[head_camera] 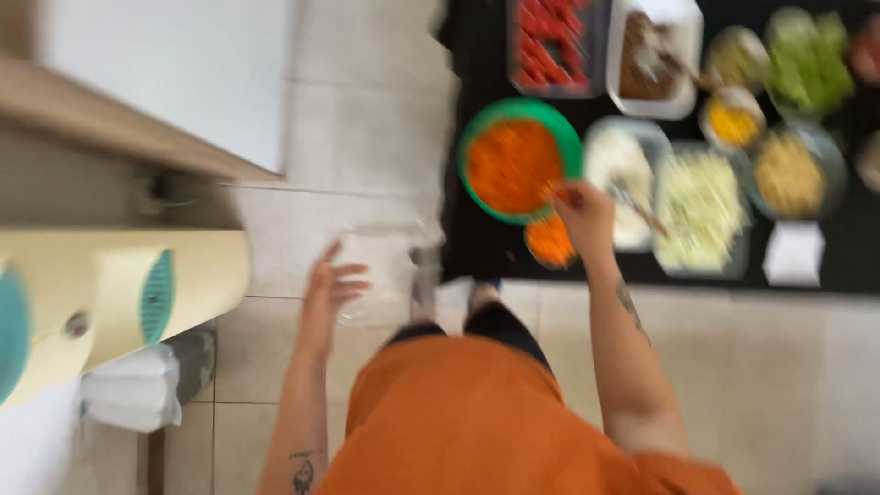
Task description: The person assembles a salad in a clear plastic container. They first scoop shredded carrots from a large green bowl into a small cup, then transfer the carrots into the container. Next, they tear lettuce leaves by hand and add them to the container on top of the carrots.
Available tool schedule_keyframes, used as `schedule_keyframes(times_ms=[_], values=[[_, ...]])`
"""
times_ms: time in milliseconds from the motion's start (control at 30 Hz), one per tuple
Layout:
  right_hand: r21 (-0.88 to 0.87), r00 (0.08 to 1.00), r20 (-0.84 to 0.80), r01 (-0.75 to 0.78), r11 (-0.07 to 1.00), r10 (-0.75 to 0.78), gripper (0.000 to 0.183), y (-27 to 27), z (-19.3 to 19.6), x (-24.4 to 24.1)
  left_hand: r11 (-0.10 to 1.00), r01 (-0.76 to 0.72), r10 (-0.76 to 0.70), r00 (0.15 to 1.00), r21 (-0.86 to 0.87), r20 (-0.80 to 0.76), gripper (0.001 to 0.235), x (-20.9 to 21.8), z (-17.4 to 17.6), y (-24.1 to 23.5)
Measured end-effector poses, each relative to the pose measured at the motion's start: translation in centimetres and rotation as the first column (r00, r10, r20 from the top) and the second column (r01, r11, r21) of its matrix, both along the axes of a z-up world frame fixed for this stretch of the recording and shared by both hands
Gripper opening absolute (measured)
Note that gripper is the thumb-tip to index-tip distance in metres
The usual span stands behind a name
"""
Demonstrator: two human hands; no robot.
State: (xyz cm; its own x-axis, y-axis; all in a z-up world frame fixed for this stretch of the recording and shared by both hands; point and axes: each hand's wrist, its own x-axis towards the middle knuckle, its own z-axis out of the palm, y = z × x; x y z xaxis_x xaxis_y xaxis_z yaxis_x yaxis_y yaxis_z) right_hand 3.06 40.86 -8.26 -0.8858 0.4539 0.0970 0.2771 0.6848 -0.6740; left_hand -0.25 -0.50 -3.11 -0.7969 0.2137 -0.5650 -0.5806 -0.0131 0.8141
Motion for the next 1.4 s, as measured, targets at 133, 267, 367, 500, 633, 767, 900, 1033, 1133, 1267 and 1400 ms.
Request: schedule_keyframes(times_ms=[133,267,367,500,633,767,900,1033,1133,1267,1400], values=[[-0.17,0.988,0.0,0.152,0.974,-0.154,0.023,-1.4,3.0,4.7,0.997,0.068,-0.068,0.998,0.023,0.002,0.075,-0.7,3.1,0.5],[-0.15,0.984,0.026,0.176,0.973,-0.174,0.025,-2.2,-0.4,6.6,0.993,0.106,-0.105,0.994,-0.048,0.017,0.07,-1.0,4.0,1.9],[-0.036,0.994,0.026,0.105,0.994,-0.105,0.031,-2.6,-2.1,6.3,0.991,0.124,-0.124,0.992,-0.054,-0.001,0.072,-1.4,4.1,2.6],[0.161,0.992,0.071,0.093,0.983,-0.105,0.035,-2.4,-3.5,7.9,0.988,0.139,-0.14,0.99,-0.061,-0.018,0.073,-1.7,4.3,3.1],[0.252,0.99,0.051,0.114,0.961,-0.131,0.026,-2.7,-5.8,8.2,0.983,0.169,-0.17,0.985,-0.072,-0.016,0.07,-1.5,4.5,3.7],[0.316,0.996,0.018,0.072,0.946,-0.082,0.02,-3.5,-7.6,7.2,0.983,0.174,-0.175,0.985,-0.057,0.001,0.066,-1.3,4.4,4.1],[0.391,0.998,0.022,0.039,0.919,-0.052,0.019,-3.7,-5.8,7.0,0.983,0.173,-0.174,0.985,-0.054,-0.008,0.066,-1.4,4.9,4.2],[0.39,0.999,0.026,0.023,0.92,-0.036,0.019,-2.8,-7.1,8.7,0.985,0.159,-0.16,0.987,-0.073,-0.001,0.069,-1.3,4.7,3.7],[0.411,0.999,0.045,0.002,0.912,-0.022,0.019,-2.5,-8.2,8.6,0.983,0.163,-0.163,0.987,-0.082,0.008,0.066,-1.1,4.7,3.9],[0.429,0.998,0.039,0.021,0.903,-0.042,0.019,-2.1,-7.1,7.4,0.986,0.155,-0.155,0.988,-0.065,0.005,0.063,-1.1,4.9,4.2],[0.445,1.0,0.008,0.019,0.896,-0.025,0.015,-2.0,-6.9,7.0,0.987,0.148,-0.147,0.989,-0.065,0.02,0.064,-1.2,5.2,4.3]])
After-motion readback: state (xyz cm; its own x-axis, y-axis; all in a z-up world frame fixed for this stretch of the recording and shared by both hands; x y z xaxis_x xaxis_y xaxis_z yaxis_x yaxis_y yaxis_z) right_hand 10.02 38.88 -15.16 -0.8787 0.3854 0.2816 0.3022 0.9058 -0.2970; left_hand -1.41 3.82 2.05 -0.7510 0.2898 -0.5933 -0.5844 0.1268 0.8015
